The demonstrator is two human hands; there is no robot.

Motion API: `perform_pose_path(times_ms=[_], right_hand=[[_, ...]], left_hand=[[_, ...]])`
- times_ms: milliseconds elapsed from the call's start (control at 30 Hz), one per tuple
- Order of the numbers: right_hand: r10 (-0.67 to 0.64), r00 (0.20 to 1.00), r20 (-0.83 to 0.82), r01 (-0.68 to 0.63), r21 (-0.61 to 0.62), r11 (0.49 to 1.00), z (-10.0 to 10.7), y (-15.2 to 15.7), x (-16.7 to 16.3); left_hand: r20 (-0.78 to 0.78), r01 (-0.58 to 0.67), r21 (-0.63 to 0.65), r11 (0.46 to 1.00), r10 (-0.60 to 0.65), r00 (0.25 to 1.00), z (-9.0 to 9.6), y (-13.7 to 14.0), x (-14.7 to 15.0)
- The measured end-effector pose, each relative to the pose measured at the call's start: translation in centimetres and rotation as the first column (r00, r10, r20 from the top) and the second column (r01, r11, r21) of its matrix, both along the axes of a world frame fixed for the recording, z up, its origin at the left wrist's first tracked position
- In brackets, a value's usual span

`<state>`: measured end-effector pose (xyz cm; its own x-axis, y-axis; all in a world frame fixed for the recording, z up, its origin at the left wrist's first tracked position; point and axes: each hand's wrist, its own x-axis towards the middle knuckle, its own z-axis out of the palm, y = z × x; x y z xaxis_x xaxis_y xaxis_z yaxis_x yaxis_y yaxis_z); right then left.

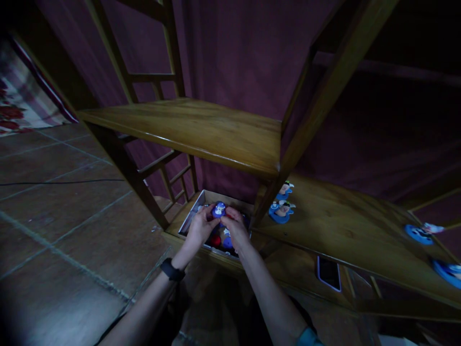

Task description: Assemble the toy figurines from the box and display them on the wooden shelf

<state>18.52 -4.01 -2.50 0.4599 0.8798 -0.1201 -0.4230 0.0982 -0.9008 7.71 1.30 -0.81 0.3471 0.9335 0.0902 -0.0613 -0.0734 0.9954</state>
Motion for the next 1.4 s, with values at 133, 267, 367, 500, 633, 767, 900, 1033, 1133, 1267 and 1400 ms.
perform_pose_path(times_ms=[133,267,367,500,633,767,900,1033,1133,1267,1400], right_hand=[[0.003,0.999,0.049,-0.003,0.009,1.0,-0.3,-0.1,-0.1],[-0.016,0.998,0.055,0.017,-0.005,1.0,0.0,-0.5,-0.4],[-0.022,0.999,0.023,0.023,-0.018,1.0,0.7,-1.2,-0.8],[0.028,0.999,-0.039,-0.027,0.018,0.999,1.8,-2.3,-1.5],[0.078,0.992,-0.098,-0.071,0.071,0.995,2.3,-3.0,-2.0],[0.123,0.983,-0.135,-0.109,0.108,0.988,2.6,-3.9,-2.5],[0.194,0.966,-0.169,-0.171,0.139,0.975,2.8,-5.8,-3.3],[0.2,0.958,-0.207,-0.171,0.148,0.974,3.0,-8.3,-4.2],[0.177,0.964,-0.199,-0.149,0.147,0.978,3.3,-10.0,-4.7],[0.128,0.986,-0.105,-0.116,0.108,0.987,4.0,-11.8,-5.3],[0.062,0.997,0.054,-0.064,0.031,0.997,4.5,-13.5,-5.9]], left_hand=[[-0.024,-0.008,0.064,0.998,0.009,1.0,0.5,-0.6,-0.4],[0.006,0.008,0.062,0.998,-0.008,1.0,0.2,-0.8,-0.7],[0.019,0.022,0.009,1.0,-0.023,1.0,-0.1,-0.9,-1.0],[0.049,0.108,-0.085,0.991,-0.104,0.993,0.0,-1.7,-1.5],[0.096,0.144,-0.043,0.989,-0.139,0.986,0.8,-2.8,-1.9],[0.16,0.097,-0.022,0.995,-0.093,0.983,1.5,-4.2,-2.7],[0.198,0.057,-0.122,0.991,-0.032,0.98,1.4,-5.7,-4.2],[0.231,0.055,-0.199,0.978,-0.007,0.973,1.2,-7.6,-5.3],[0.299,0.104,-0.239,0.965,-0.029,0.954,1.4,-9.3,-5.7],[0.363,0.157,-0.304,0.939,-0.038,0.931,2.3,-11.6,-6.1],[0.355,0.134,-0.327,0.936,-0.01,0.935,2.7,-13.5,-6.4]])
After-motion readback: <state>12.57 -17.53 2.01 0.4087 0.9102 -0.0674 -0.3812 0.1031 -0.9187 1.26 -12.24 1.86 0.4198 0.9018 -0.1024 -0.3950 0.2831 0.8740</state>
